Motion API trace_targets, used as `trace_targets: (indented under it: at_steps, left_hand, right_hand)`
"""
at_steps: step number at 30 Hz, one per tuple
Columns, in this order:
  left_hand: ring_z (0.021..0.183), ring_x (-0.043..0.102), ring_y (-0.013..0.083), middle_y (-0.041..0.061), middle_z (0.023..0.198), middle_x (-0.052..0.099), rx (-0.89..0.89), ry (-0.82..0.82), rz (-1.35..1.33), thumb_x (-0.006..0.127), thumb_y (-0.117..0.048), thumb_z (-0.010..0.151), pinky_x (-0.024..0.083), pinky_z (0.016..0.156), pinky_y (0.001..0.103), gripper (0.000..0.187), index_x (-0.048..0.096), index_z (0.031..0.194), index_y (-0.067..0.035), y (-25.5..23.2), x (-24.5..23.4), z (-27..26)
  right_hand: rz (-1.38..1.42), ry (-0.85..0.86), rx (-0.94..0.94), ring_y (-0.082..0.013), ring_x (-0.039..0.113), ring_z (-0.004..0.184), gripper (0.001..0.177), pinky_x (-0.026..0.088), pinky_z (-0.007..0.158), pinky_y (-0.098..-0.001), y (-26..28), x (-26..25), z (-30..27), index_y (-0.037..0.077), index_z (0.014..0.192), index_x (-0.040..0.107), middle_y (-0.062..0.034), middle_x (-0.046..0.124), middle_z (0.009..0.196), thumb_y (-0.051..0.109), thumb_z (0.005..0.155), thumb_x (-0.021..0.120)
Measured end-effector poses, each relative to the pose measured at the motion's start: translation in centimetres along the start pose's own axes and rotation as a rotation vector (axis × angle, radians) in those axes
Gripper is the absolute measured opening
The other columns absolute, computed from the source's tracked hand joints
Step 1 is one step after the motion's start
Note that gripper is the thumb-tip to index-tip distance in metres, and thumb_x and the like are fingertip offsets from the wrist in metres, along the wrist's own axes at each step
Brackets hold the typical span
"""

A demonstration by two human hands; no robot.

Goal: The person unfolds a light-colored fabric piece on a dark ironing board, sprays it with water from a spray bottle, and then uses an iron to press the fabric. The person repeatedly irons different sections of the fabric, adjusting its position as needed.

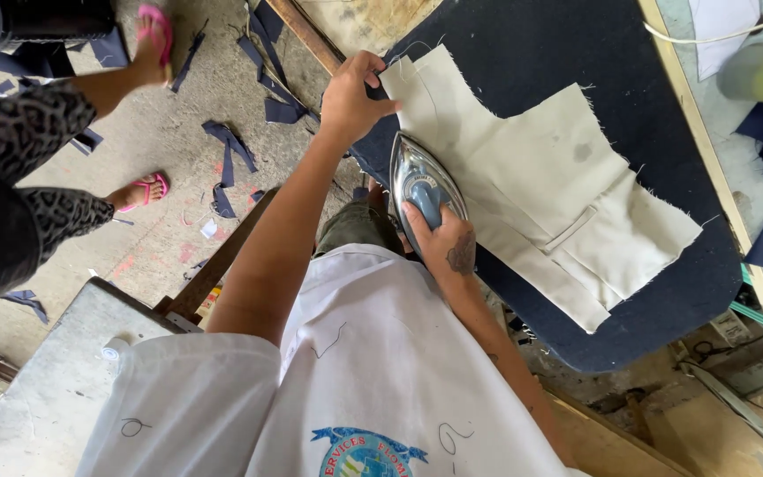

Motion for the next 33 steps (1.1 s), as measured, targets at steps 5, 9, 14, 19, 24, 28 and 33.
trace_targets:
  at_steps: [5, 9, 14, 19, 24, 28, 33]
  left_hand:
    - [0.097, 0.07, 0.0192, 0.002, 0.12, 0.06, 0.016, 0.036, 0.228, 0.106, -0.041, 0.076, 0.056, 0.059, 0.042, 0.077, 0.051, 0.126, -0.022, -1.4, 0.7, -0.6]
    - [0.097, 0.069, 0.0213, 0.0, 0.12, 0.058, 0.009, -0.003, 0.273, 0.105, -0.04, 0.075, 0.057, 0.06, 0.042, 0.076, 0.047, 0.121, -0.024, -1.5, 1.2, -0.5]
    - [0.091, 0.065, 0.0219, 0.0, 0.116, 0.061, -0.011, -0.001, 0.321, 0.105, -0.047, 0.076, 0.056, 0.064, 0.041, 0.076, 0.045, 0.116, -0.025, -1.0, 1.5, 0.3]
    - [0.093, 0.066, 0.0226, 0.0, 0.115, 0.063, 0.075, -0.029, 0.309, 0.108, -0.046, 0.074, 0.056, 0.064, 0.04, 0.077, 0.045, 0.116, -0.026, -0.3, 1.6, 0.4]
    - [0.084, 0.063, 0.0248, 0.001, 0.105, 0.06, 0.28, -0.065, 0.308, 0.11, -0.048, 0.077, 0.051, 0.058, 0.046, 0.079, 0.045, 0.115, -0.024, 0.0, 1.4, 0.8]
    - [0.085, 0.063, 0.029, 0.004, 0.11, 0.06, 0.223, -0.005, 0.315, 0.106, -0.048, 0.082, 0.049, 0.055, 0.046, 0.077, 0.042, 0.116, -0.022, -1.2, 0.8, -0.1]
    - [0.079, 0.065, 0.028, 0.003, 0.113, 0.06, 0.102, 0.086, 0.333, 0.105, -0.055, 0.077, 0.055, 0.052, 0.042, 0.083, 0.041, 0.117, -0.021, -1.5, 0.7, 0.7]
  right_hand:
    - [0.002, -0.008, 0.066, -0.0278, 0.065, 0.055, 0.059, 0.049, 0.055, -0.0423, -1.1, 0.1, 0.0, 0.006, 0.076, 0.068, -0.007, 0.067, 0.061, 0.062, 0.095, 0.073]
    - [0.024, 0.052, 0.109, -0.0323, 0.069, 0.066, 0.062, 0.053, 0.064, -0.0455, -1.5, -0.4, -1.4, 0.005, 0.084, 0.073, -0.0112, 0.073, 0.069, 0.066, 0.094, 0.069]
    - [-0.008, -0.077, -0.071, -0.0194, 0.057, 0.053, 0.055, 0.047, 0.053, -0.0378, -2.2, -2.7, -4.9, 0.008, 0.069, 0.062, -0.0039, 0.061, 0.058, 0.052, 0.097, 0.078]
    - [0.076, -0.119, 0.019, -0.0099, 0.052, 0.053, 0.052, 0.044, 0.051, -0.0278, -3.3, -4.2, -8.4, 0.015, 0.068, 0.052, 0.006, 0.053, 0.058, 0.051, 0.093, 0.079]
    - [0.055, 0.033, 0.166, -0.0186, 0.055, 0.059, 0.052, 0.047, 0.056, -0.0378, -3.6, -2.7, -9.1, 0.01, 0.08, 0.053, -0.0007, 0.055, 0.063, 0.056, 0.097, 0.071]
    - [0.07, -0.082, -0.064, -0.0178, 0.05, 0.047, 0.052, 0.041, 0.045, -0.0371, -0.5, -1.3, -7.6, 0.009, 0.08, 0.056, -0.0013, 0.052, 0.057, 0.055, 0.1, 0.071]
    - [0.05, -0.038, 0.064, -0.0242, 0.063, 0.053, 0.055, 0.049, 0.049, -0.0393, 3.1, 0.8, -5.1, 0.007, 0.093, 0.067, -0.0074, 0.064, 0.063, 0.063, 0.098, 0.067]
Point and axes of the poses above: each hand's wrist, its own z-axis towards the middle knuckle, its own x-axis out of the palm, y = z × x, the point moved 8 cm from there along z, towards the middle knuckle
